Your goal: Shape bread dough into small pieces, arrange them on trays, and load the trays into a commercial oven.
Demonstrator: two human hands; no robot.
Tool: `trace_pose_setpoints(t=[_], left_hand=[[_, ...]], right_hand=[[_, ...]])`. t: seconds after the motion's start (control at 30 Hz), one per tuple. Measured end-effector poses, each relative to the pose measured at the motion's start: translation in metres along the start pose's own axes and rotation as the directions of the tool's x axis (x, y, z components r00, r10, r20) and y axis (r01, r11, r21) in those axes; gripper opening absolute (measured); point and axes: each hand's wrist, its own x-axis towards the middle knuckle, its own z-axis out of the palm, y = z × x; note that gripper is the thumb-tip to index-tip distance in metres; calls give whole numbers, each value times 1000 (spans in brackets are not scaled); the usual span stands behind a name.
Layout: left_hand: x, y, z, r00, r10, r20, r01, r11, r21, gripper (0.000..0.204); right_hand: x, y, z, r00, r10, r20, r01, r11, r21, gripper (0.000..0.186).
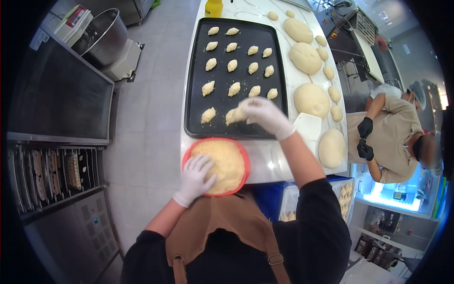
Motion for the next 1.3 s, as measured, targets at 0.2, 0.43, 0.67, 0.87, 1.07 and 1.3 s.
trace_pose_setpoints(t=[0.2, 0.43, 0.67, 0.87, 1.07, 1.3], left_hand=[[-12, 14, -7, 995, -29, 101, 28, 1000, 6, 45], [-29, 35, -20, 982, -94, 165, 89, 995, 33, 45], [-40, 47, -26, 970, -128, 207, 131, 991, 4, 45], [-39, 50, -25, 970, -129, 208, 124, 992, 36, 46], [-39, 51, -24, 970, -117, 214, 113, 993, 33, 47], [-33, 54, -29, 975, -110, 191, 107, 994, 29, 42]], right_hand=[[147, -64, -130, 980, -118, -158, 127, 991, 46, 25], [261, -73, -204, 933, -33, -359, -39, 980, -193, 34], [285, -65, -207, 935, -41, -353, -31, 980, -196, 40], [283, -90, -193, 789, -364, -495, -215, 591, -778, 39], [297, -86, -125, 747, -619, 242, 141, -209, -968, 48], [309, -102, -92, 953, -282, 113, 34, -271, -962, 47]])
